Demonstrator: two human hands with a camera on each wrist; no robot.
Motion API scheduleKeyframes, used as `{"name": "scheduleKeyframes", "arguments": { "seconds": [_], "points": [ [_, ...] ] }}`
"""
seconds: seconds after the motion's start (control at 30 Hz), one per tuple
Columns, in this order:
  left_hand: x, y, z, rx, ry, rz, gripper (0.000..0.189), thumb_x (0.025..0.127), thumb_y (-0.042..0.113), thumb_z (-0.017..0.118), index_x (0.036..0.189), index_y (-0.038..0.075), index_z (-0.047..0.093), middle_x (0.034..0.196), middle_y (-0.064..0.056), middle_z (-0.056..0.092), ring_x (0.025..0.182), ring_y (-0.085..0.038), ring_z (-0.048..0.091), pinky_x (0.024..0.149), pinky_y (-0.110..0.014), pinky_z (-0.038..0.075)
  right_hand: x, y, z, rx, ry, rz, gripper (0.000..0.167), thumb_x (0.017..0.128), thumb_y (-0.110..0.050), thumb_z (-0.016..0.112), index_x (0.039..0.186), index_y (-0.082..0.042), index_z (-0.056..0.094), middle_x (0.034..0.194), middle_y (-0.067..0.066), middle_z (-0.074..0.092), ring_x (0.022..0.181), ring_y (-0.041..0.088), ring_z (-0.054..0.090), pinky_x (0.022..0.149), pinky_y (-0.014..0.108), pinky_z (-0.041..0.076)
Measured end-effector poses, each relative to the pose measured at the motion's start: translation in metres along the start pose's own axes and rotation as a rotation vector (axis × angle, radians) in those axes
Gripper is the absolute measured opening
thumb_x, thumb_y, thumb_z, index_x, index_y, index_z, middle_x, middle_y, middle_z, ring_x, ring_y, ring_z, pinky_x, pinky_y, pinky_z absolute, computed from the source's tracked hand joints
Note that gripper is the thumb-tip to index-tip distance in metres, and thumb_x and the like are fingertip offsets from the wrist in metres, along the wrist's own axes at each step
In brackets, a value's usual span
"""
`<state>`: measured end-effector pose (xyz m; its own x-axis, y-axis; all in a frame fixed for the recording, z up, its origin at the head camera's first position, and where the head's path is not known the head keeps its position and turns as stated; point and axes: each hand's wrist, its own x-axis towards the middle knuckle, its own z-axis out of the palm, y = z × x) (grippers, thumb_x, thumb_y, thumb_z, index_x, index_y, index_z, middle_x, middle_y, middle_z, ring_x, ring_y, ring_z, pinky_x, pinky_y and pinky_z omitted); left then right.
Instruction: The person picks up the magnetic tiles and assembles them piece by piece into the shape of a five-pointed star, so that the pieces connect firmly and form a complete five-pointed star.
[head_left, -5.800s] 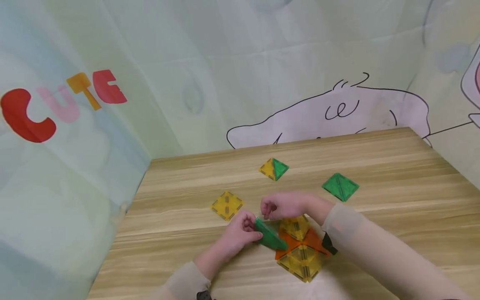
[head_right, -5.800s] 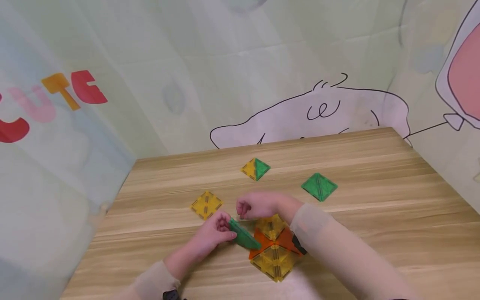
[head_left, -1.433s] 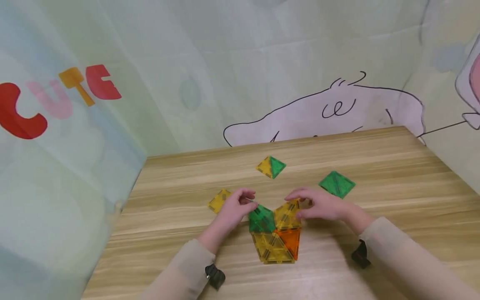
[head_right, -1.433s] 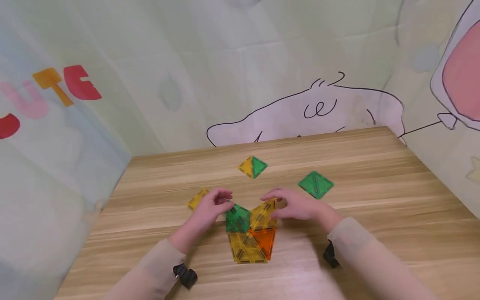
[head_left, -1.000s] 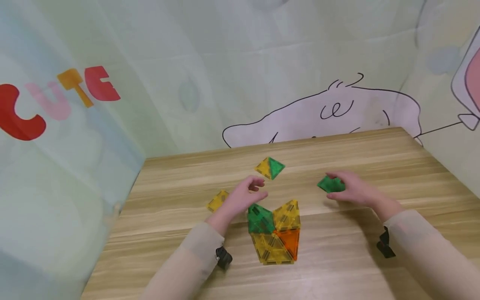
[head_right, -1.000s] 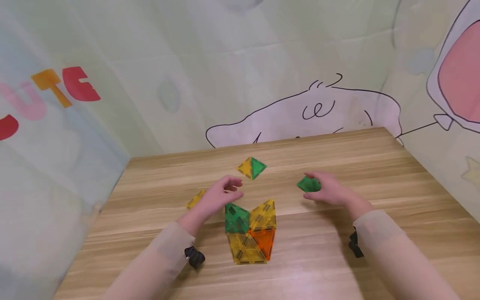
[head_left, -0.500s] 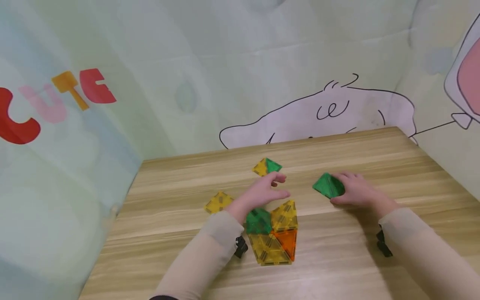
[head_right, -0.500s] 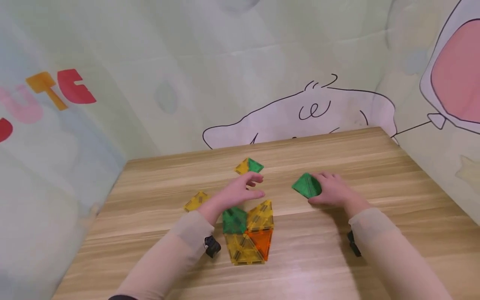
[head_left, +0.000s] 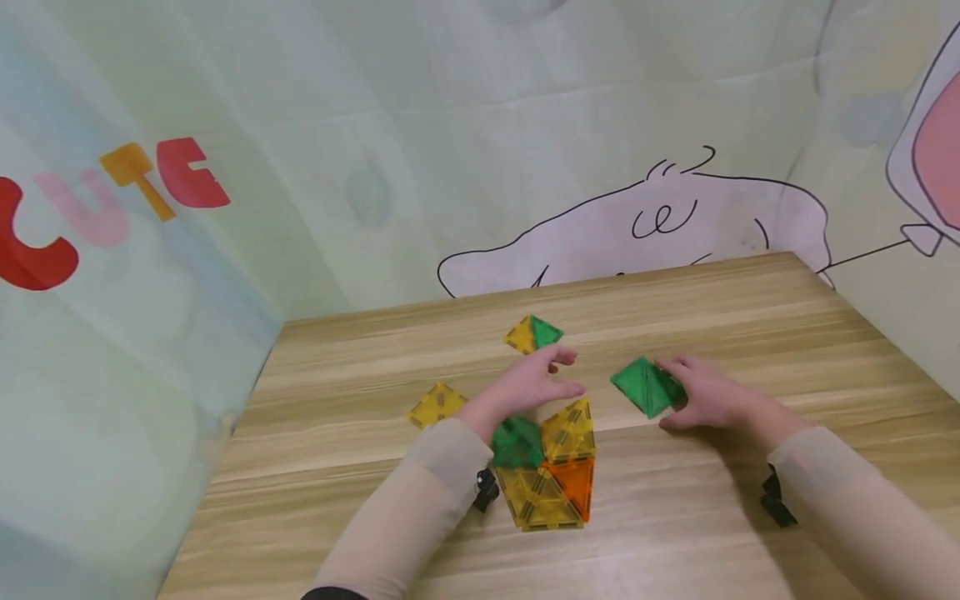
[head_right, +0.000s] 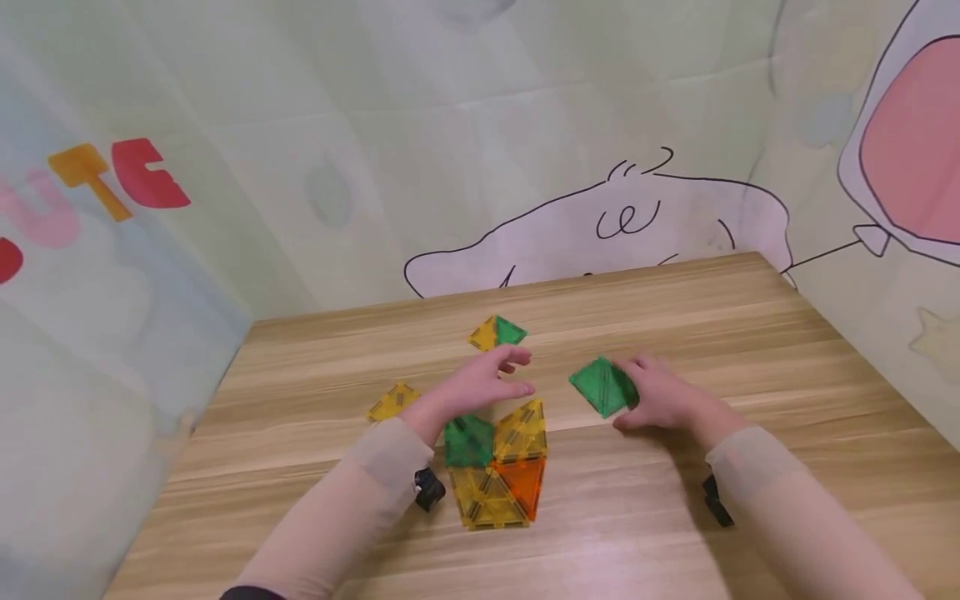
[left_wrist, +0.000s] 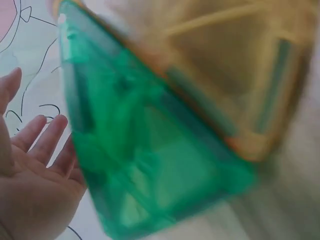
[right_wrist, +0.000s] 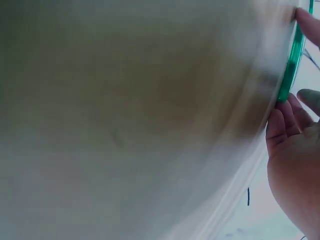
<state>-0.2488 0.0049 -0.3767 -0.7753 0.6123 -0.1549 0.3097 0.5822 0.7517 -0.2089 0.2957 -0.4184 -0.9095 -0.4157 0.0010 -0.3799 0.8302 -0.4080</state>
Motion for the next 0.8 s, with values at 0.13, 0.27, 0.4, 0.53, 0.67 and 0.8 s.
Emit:
{"name": "scheduleKeyframes", "arguments": {
  "seconds": [0.13, 0.27, 0.4, 0.53, 0.67, 0.8],
  "points": [
    [0.013, 0.012, 0.004, 0.116, -0.054, 0.045, 0.068, 0.085, 0.038, 0.068, 0.141, 0.012, 0.039, 0.141, -0.001, 0.044, 0.127, -0.022, 0.041, 0.102, -0.037, 0.035, -0.007, -0.001, 0.003, 0.034, -0.001, -0.032, 0.087, 0.072, -0.04, 0.077, 0.134, 0.01, 0.041, 0.122, 0.023, 0.049, 0.113, 0.041, 0.045, 0.094, 0.056, 0.037],
    [0.031, 0.021, 0.013, 0.282, -0.108, 0.058, 0.069, 0.083, 0.035, 0.07, 0.141, 0.012, 0.04, 0.142, -0.001, 0.043, 0.129, -0.019, 0.039, 0.105, -0.034, 0.031, -0.007, -0.003, 0.008, 0.048, 0.031, -0.017, 0.088, 0.071, -0.045, 0.077, 0.132, 0.009, 0.044, 0.119, 0.02, 0.049, 0.111, 0.038, 0.044, 0.094, 0.055, 0.036],
    [0.045, 0.024, 0.017, 0.419, -0.138, 0.046, 0.069, 0.084, 0.034, 0.069, 0.142, 0.014, 0.039, 0.143, 0.0, 0.042, 0.131, -0.018, 0.037, 0.107, -0.032, 0.028, -0.005, -0.009, 0.012, 0.036, 0.052, 0.005, 0.094, 0.069, -0.052, 0.076, 0.132, 0.009, 0.043, 0.122, 0.025, 0.048, 0.113, 0.042, 0.043, 0.094, 0.057, 0.034],
    [0.052, 0.02, 0.017, 0.499, -0.175, 0.03, 0.07, 0.084, 0.032, 0.068, 0.144, 0.015, 0.037, 0.144, 0.0, 0.041, 0.132, -0.018, 0.036, 0.108, -0.031, 0.026, 0.002, -0.014, 0.016, 0.03, 0.05, -0.018, 0.087, 0.075, -0.046, 0.074, 0.135, 0.008, 0.04, 0.13, 0.027, 0.047, 0.118, 0.044, 0.042, 0.097, 0.059, 0.031],
    [0.054, 0.016, 0.021, 0.504, -0.197, 0.02, 0.068, 0.084, 0.031, 0.069, 0.143, 0.015, 0.039, 0.142, 0.0, 0.044, 0.129, -0.018, 0.039, 0.106, -0.03, 0.029, 0.006, -0.013, 0.017, 0.096, 0.06, -0.039, 0.073, 0.08, -0.026, 0.074, 0.136, 0.007, 0.041, 0.13, 0.025, 0.05, 0.118, 0.041, 0.045, 0.097, 0.058, 0.03],
    [0.053, 0.013, 0.03, 0.529, -0.195, -0.001, 0.073, 0.079, 0.037, 0.069, 0.144, 0.02, 0.039, 0.145, 0.0, 0.039, 0.129, -0.022, 0.036, 0.106, -0.037, 0.028, 0.006, -0.011, 0.017, 0.134, 0.053, -0.008, 0.074, 0.078, -0.027, 0.075, 0.135, 0.007, 0.042, 0.129, 0.026, 0.049, 0.118, 0.044, 0.042, 0.096, 0.06, 0.032]
  ]
}}
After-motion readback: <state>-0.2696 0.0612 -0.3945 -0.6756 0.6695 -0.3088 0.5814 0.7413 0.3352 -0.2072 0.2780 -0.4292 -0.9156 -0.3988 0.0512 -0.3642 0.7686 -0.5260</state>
